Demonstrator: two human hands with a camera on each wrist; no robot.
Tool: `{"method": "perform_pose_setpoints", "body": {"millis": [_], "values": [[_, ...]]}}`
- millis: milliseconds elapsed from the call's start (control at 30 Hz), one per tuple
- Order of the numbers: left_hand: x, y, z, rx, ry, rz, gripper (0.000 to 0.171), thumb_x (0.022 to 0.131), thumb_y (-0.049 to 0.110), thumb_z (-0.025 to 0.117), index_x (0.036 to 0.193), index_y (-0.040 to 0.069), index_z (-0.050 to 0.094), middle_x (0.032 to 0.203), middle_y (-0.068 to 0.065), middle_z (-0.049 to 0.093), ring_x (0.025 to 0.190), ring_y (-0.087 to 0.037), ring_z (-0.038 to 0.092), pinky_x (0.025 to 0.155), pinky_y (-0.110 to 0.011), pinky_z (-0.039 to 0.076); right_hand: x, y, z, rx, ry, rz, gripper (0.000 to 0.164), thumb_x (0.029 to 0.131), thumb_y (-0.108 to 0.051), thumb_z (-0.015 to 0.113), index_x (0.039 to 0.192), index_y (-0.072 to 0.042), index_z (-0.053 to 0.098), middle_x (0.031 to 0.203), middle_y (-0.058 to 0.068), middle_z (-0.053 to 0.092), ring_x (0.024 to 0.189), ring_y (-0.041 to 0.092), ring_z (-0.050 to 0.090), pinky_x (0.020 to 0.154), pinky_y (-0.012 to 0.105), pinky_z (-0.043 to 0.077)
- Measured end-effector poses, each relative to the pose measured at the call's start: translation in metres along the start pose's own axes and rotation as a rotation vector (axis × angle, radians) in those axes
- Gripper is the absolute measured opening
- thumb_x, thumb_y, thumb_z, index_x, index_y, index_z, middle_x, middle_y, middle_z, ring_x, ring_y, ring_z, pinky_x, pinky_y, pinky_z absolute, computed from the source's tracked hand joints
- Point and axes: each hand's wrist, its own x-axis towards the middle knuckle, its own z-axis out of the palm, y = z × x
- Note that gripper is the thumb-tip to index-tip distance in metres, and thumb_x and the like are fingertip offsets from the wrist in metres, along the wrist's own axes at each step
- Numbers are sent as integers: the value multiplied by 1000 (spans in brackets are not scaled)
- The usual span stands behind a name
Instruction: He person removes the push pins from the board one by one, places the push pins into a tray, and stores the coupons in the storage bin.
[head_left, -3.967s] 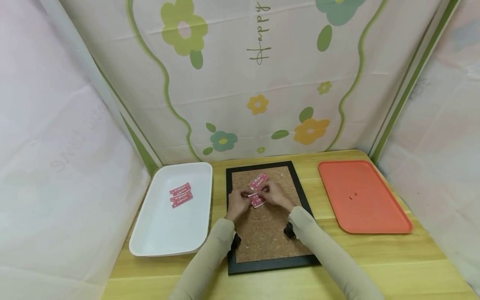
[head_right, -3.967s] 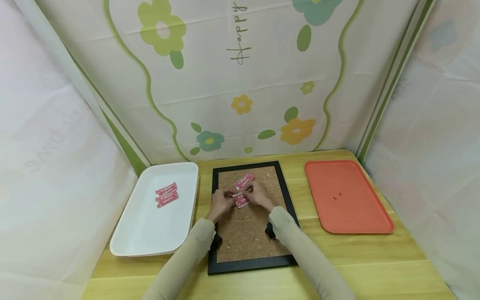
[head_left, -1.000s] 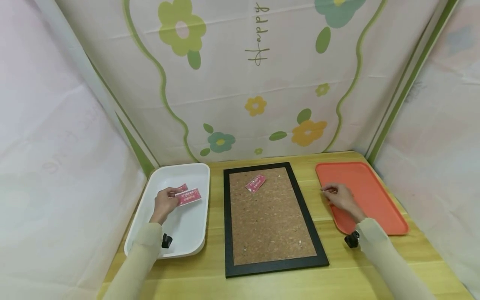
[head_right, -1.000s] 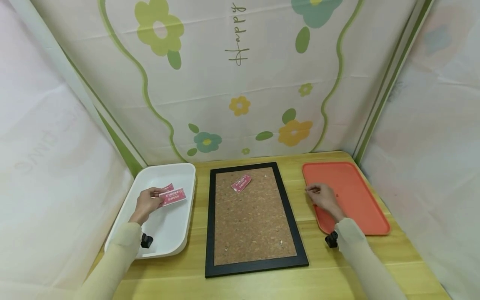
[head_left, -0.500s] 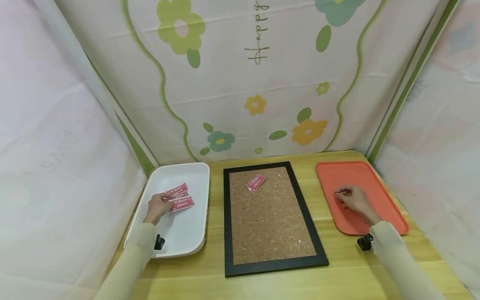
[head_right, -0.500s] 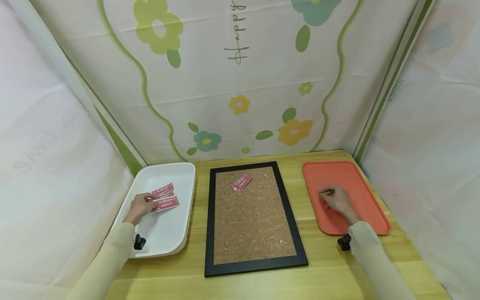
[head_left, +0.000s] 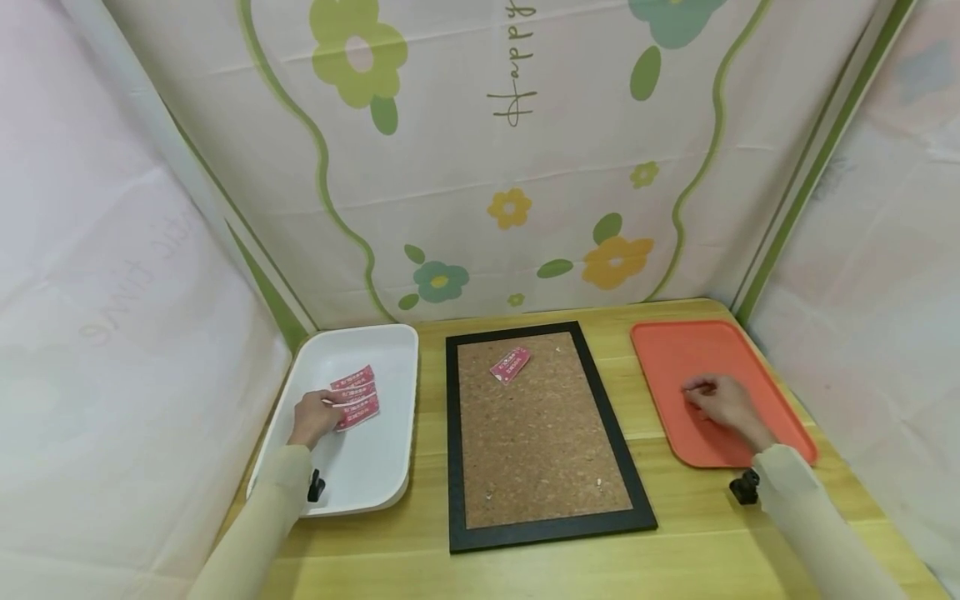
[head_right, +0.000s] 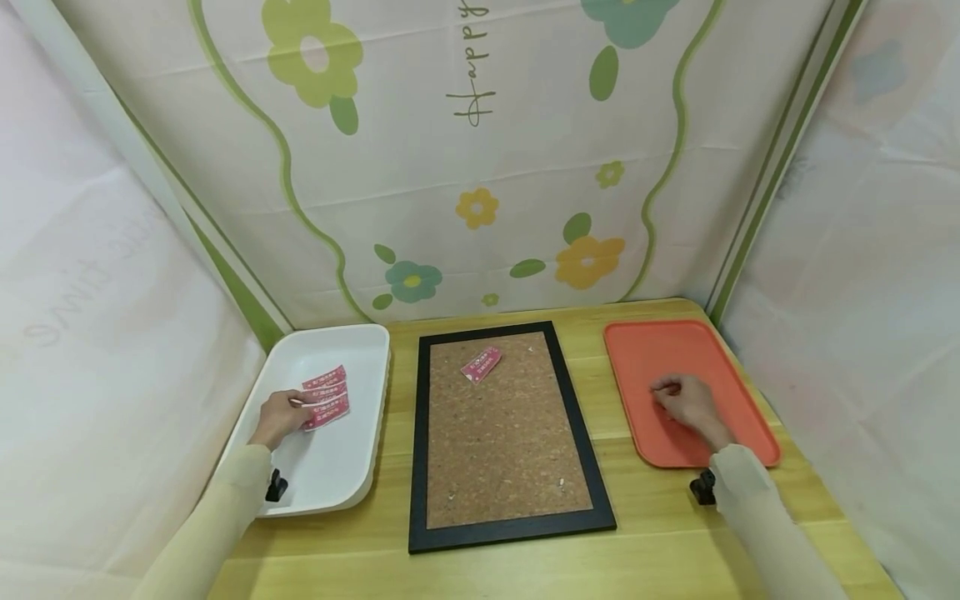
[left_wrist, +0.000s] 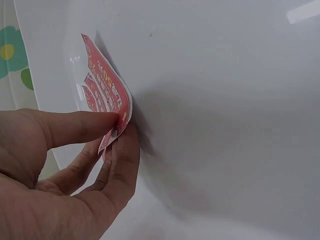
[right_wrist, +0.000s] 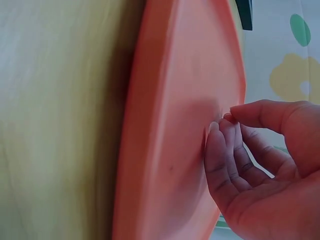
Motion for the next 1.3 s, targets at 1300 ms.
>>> {"method": "perform_pose_setpoints", "body": {"millis": [1300], "values": [[3,6,-10,80,11,26,42,84,12,77,119,-6,66,109,-25,66,92,-33,61,73,-39,50,3,3,-14,-100,-14,-55,30,103,-16,63,121,8,65,96,19,72,71,21,67,56,34,54]]}}
